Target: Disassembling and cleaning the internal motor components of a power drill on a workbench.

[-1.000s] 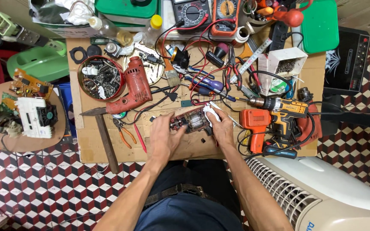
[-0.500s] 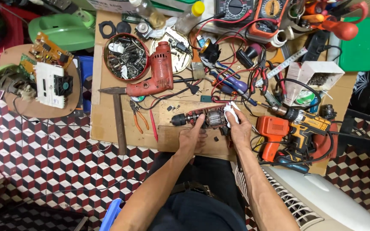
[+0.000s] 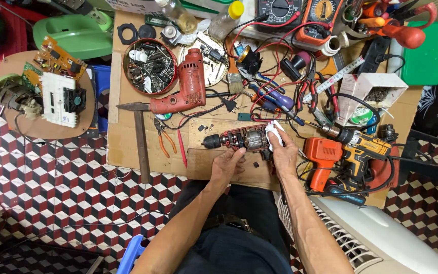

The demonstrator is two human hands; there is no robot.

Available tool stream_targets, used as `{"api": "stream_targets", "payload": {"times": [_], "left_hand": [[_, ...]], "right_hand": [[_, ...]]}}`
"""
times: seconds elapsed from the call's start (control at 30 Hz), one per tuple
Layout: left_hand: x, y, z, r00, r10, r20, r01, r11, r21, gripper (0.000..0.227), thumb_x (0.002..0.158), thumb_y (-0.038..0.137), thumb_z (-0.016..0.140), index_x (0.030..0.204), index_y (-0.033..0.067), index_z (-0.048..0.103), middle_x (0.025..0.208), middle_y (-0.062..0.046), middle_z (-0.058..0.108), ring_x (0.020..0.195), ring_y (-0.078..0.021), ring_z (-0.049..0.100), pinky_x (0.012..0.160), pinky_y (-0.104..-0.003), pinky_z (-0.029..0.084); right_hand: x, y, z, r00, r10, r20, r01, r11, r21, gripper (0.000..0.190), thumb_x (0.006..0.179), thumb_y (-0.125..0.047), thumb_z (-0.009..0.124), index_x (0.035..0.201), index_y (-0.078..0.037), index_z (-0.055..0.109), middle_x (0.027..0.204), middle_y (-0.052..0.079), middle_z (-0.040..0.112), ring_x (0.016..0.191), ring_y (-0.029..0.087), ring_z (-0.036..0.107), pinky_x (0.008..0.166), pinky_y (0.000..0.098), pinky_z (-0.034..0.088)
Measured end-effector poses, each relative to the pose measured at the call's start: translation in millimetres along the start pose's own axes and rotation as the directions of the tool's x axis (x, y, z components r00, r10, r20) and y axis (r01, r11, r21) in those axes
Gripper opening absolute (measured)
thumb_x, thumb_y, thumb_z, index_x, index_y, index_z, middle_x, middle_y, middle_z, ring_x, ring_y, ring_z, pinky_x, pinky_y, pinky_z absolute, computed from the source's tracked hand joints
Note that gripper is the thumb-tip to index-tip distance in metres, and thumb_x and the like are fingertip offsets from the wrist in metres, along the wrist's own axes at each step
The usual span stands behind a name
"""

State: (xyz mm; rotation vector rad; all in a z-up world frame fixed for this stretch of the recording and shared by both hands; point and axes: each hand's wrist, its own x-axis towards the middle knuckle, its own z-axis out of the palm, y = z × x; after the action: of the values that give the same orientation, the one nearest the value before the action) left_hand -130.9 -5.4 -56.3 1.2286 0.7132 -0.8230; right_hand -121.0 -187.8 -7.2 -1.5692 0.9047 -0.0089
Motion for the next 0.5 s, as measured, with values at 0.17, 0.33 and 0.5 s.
{"api": "stream_targets", "payload": {"times": [0.17,0.33,0.5], "left_hand": [[-7.7,19.0,8.2,1.000,-0.017,0.026,0.016,0.999,0.046,0.050,0.083,0.043,0.084,0.098,-0.0028,0.070,0.083,-0.006,0.070,0.067,-0.0120,0.064,0.058,-0.028,0.059],[-30.3,57.2,17.5,0.979,-0.191,-0.075,0.193,0.981,0.010,0.057,0.082,0.054,0.077,0.102,0.0006,0.071,0.083,-0.007,0.068,0.066,-0.0152,0.066,0.059,-0.028,0.060],[-7.2,19.9,3.0,0.998,-0.058,0.037,0.057,0.998,0.034,0.045,0.085,0.041,0.078,0.103,0.0009,0.072,0.084,-0.007,0.071,0.068,-0.0133,0.066,0.062,-0.028,0.061]], "right_hand": [[1.8,2.0,-0.2,1.000,-0.020,0.002,0.020,1.000,-0.016,0.041,0.094,-0.019,0.074,0.132,-0.005,0.069,0.122,0.008,0.073,0.106,0.012,0.065,0.094,0.0254,0.051],[1.8,1.6,-0.6,0.998,-0.060,-0.004,0.059,0.994,-0.092,0.040,0.094,-0.019,0.074,0.130,-0.004,0.070,0.128,0.008,0.068,0.113,0.015,0.064,0.097,0.0276,0.050],[0.0,-3.5,0.4,0.999,-0.041,-0.011,0.040,0.996,-0.082,0.040,0.093,-0.020,0.074,0.130,-0.005,0.070,0.129,0.008,0.068,0.114,0.016,0.065,0.098,0.0283,0.050]]}}
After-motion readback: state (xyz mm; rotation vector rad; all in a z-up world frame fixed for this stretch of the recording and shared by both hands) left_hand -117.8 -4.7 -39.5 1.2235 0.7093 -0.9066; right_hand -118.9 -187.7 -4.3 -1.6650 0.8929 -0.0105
